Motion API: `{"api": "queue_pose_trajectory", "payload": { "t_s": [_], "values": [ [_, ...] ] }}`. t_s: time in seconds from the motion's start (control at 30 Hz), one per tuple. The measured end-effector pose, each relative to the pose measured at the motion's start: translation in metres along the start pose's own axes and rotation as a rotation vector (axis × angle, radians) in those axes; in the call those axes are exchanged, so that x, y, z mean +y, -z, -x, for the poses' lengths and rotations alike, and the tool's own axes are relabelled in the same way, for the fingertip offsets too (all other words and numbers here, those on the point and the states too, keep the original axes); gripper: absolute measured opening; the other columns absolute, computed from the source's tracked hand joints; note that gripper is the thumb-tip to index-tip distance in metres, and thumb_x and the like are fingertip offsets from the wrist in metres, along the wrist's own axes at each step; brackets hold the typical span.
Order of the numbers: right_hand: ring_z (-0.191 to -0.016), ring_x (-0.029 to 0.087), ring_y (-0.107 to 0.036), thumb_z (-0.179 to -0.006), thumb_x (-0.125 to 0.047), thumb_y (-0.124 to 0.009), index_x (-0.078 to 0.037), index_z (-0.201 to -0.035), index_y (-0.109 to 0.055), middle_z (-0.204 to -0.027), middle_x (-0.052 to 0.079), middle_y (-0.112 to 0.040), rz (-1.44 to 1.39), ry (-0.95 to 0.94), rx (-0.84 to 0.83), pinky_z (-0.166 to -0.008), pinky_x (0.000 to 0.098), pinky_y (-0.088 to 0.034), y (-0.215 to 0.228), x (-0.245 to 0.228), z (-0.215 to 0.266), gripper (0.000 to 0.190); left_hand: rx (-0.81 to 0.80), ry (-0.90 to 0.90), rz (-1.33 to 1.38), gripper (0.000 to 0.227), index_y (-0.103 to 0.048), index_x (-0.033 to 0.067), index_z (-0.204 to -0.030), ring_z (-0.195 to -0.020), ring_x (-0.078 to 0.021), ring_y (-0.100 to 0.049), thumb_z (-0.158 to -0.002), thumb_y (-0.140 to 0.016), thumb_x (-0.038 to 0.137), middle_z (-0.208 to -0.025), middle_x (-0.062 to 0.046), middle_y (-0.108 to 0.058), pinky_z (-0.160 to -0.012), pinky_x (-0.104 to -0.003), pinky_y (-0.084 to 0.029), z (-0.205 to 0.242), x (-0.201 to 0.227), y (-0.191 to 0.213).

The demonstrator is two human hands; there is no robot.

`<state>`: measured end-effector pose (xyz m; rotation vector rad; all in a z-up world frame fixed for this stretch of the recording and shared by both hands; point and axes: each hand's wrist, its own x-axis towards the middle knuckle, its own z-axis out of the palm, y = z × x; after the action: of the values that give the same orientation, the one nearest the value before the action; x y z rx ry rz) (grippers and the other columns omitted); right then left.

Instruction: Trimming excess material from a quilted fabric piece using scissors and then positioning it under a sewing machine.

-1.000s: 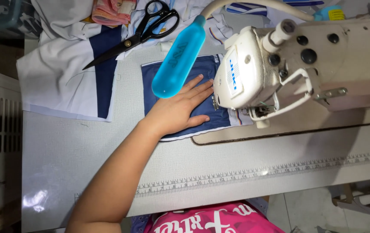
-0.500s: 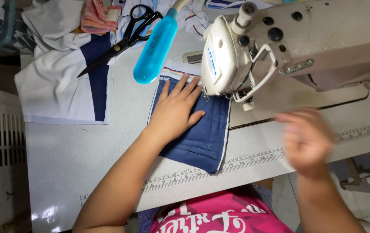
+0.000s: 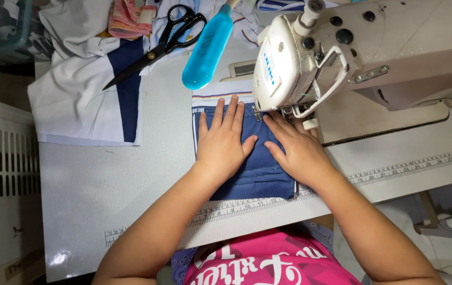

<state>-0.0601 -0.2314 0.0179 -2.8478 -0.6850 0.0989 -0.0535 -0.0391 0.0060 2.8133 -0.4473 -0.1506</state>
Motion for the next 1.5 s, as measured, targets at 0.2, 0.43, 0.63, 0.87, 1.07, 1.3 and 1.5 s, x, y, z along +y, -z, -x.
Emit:
{"api": "queue_pose_trajectory", "payload": {
  "t_s": [0.2,0.43,0.63,0.87,1.07,1.3,1.5],
  "values": [
    [-0.131,0.035,-0.033,-0.096,-0.041,-0.035,-0.022,-0.147,-0.032,-0.15,0.003,-0.034,0.002,0.001,-0.053,-0.09,0.0493,-0.033,-0.001,0.004,0.0,0.055,-0.021,-0.008,0.05,0.074,-0.017,0.0032,-0.149,-0.144,-0.0363,-0.003,-0.095,-0.034,0.051,-0.157,-0.015,-0.009,-0.106,-0.067,-0.001,0.003,-0.002,0.004],
    [-0.132,0.035,-0.032,-0.097,-0.041,-0.031,-0.022,-0.146,-0.031,-0.151,0.002,-0.033,0.008,0.018,-0.073,-0.092,0.0502,-0.032,0.002,0.01,0.001,0.053,0.009,0.047,0.075,0.076,-0.016,0.0012,-0.149,-0.144,-0.0371,-0.002,-0.094,-0.037,0.05,-0.157,-0.017,-0.007,-0.105,-0.069,0.001,0.01,0.008,0.0],
    [-0.133,0.035,-0.031,-0.097,-0.042,-0.03,-0.023,-0.147,-0.029,-0.152,0.001,-0.032,0.004,0.046,-0.071,-0.097,0.0547,-0.026,-0.008,0.02,0.0,0.053,0.033,0.058,0.07,0.076,-0.016,0.0018,-0.149,-0.144,-0.0362,-0.002,-0.094,-0.036,0.051,-0.157,-0.017,-0.007,-0.105,-0.069,0.002,0.01,0.008,-0.004],
    [-0.133,0.036,-0.03,-0.098,-0.043,-0.031,-0.025,-0.146,-0.03,-0.152,0.0,-0.032,-0.009,0.057,-0.042,-0.105,0.0617,-0.011,-0.023,0.032,-0.002,0.052,0.067,0.07,0.077,0.077,-0.017,0.0015,-0.148,-0.144,-0.0361,-0.002,-0.093,-0.038,0.051,-0.157,-0.017,-0.009,-0.105,-0.069,0.002,0.01,0.011,-0.006],
    [-0.135,0.036,-0.026,-0.097,-0.043,-0.027,-0.028,-0.148,-0.025,-0.154,-0.003,-0.026,-0.039,0.049,-0.064,-0.106,0.0661,-0.006,-0.008,0.022,0.002,0.053,0.077,0.062,0.078,0.08,-0.018,0.0001,-0.148,-0.144,-0.0365,-0.003,-0.092,-0.039,0.054,-0.156,-0.018,-0.01,-0.106,-0.068,0.001,0.014,0.01,-0.004],
    [-0.133,0.04,-0.027,-0.098,-0.028,-0.029,-0.019,-0.149,-0.025,-0.154,0.002,-0.027,0.03,0.001,-0.019,-0.102,0.0722,-0.011,-0.007,0.006,0.033,0.052,0.03,-0.101,0.064,0.083,-0.019,0.0027,-0.148,-0.144,-0.0335,-0.007,-0.09,-0.044,0.057,-0.156,-0.018,-0.013,-0.108,-0.064,0.004,0.065,-0.011,-0.002],
    [-0.141,0.035,-0.019,-0.097,-0.021,-0.033,-0.023,-0.144,-0.037,-0.153,-0.004,-0.031,0.007,0.119,0.06,-0.104,0.0675,-0.012,-0.016,0.011,0.064,0.047,-0.027,-0.121,0.004,0.07,-0.02,0.0081,-0.148,-0.144,-0.0293,-0.009,-0.095,-0.035,0.052,-0.156,-0.013,-0.016,-0.105,-0.067,0.005,0.115,-0.022,0.0]
  ]
}}
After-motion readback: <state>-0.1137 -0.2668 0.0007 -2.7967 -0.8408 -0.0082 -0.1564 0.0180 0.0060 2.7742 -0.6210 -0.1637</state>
